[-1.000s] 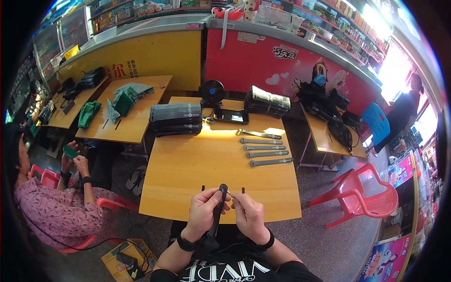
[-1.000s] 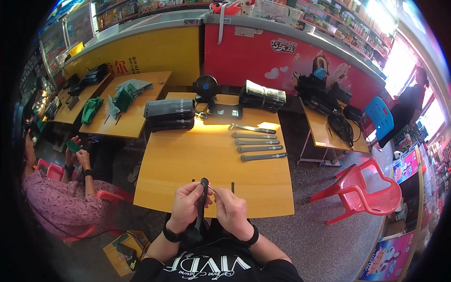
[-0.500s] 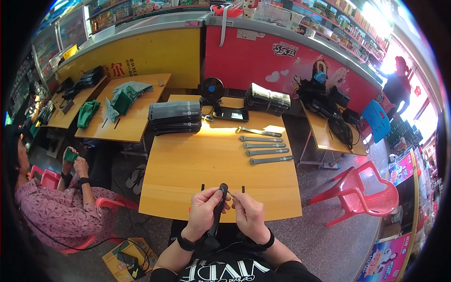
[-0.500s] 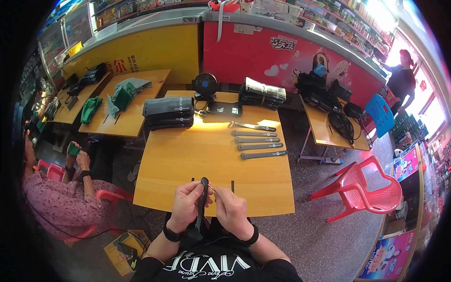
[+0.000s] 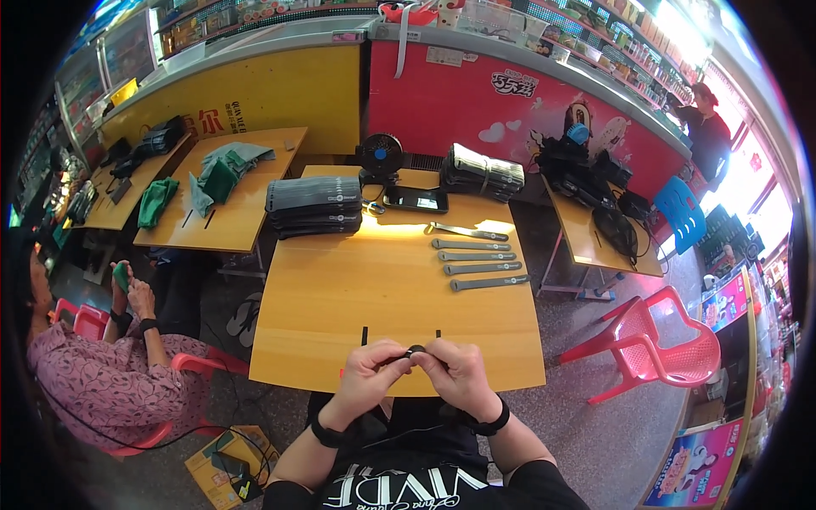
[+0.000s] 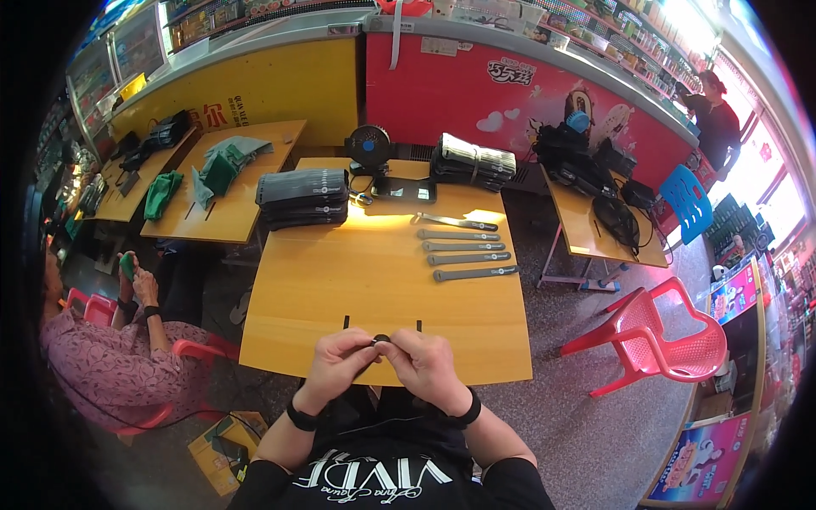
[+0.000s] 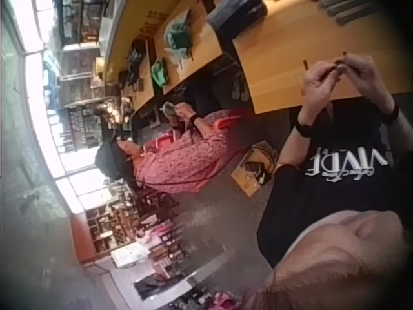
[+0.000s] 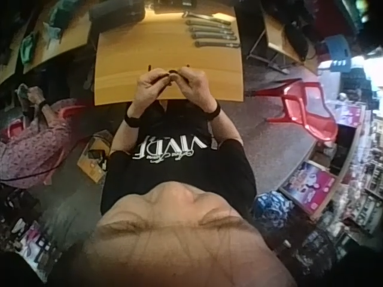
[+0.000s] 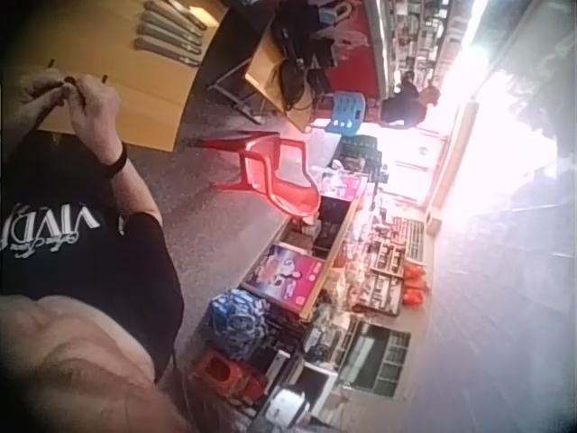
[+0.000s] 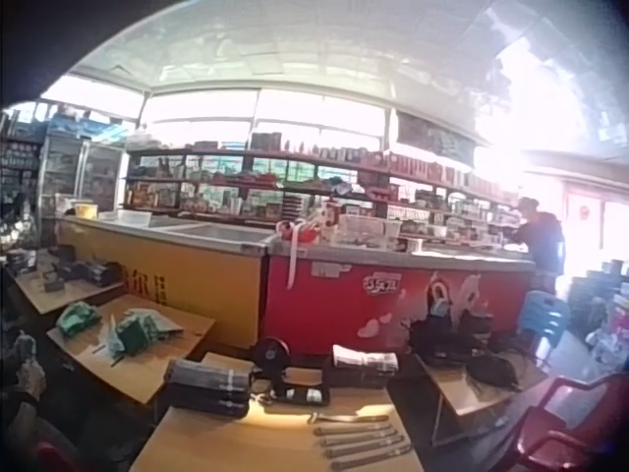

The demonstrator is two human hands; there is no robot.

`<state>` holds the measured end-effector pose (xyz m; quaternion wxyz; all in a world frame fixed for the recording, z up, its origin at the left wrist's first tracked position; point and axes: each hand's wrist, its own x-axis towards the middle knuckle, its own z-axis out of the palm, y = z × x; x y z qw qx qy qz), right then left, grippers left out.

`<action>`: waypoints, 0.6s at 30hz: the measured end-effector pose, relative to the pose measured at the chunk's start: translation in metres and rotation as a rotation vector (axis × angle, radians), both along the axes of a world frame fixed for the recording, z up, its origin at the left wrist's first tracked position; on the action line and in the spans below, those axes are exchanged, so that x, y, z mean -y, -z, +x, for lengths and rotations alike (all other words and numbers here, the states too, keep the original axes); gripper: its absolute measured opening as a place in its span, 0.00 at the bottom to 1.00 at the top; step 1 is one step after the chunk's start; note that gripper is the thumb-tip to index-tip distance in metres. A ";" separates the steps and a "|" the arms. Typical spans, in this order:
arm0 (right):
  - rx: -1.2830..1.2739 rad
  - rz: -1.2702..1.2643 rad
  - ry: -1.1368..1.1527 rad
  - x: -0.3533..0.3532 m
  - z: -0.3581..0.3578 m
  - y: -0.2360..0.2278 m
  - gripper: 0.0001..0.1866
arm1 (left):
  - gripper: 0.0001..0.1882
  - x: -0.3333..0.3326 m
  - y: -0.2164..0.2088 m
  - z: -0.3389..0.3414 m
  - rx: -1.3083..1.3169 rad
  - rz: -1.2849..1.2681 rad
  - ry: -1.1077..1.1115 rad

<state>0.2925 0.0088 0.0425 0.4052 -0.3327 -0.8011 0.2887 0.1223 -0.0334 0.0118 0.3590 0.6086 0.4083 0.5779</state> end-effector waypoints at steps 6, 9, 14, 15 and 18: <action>0.003 0.073 -0.018 -0.003 -0.002 0.000 0.11 | 0.10 -0.007 0.000 -0.021 0.578 -0.589 0.452; 0.000 0.059 0.030 0.000 -0.002 0.004 0.11 | 0.09 -0.009 -0.001 -0.023 0.493 -0.557 0.459; -0.056 0.246 0.082 0.011 -0.009 0.010 0.09 | 0.08 -0.002 0.004 -0.009 0.679 -0.505 0.419; -0.037 0.336 0.112 0.012 -0.010 0.011 0.08 | 0.09 0.000 0.006 -0.004 0.750 -0.437 0.373; -0.027 0.481 0.116 0.010 -0.009 0.015 0.07 | 0.10 0.010 0.005 0.009 0.828 -0.388 0.282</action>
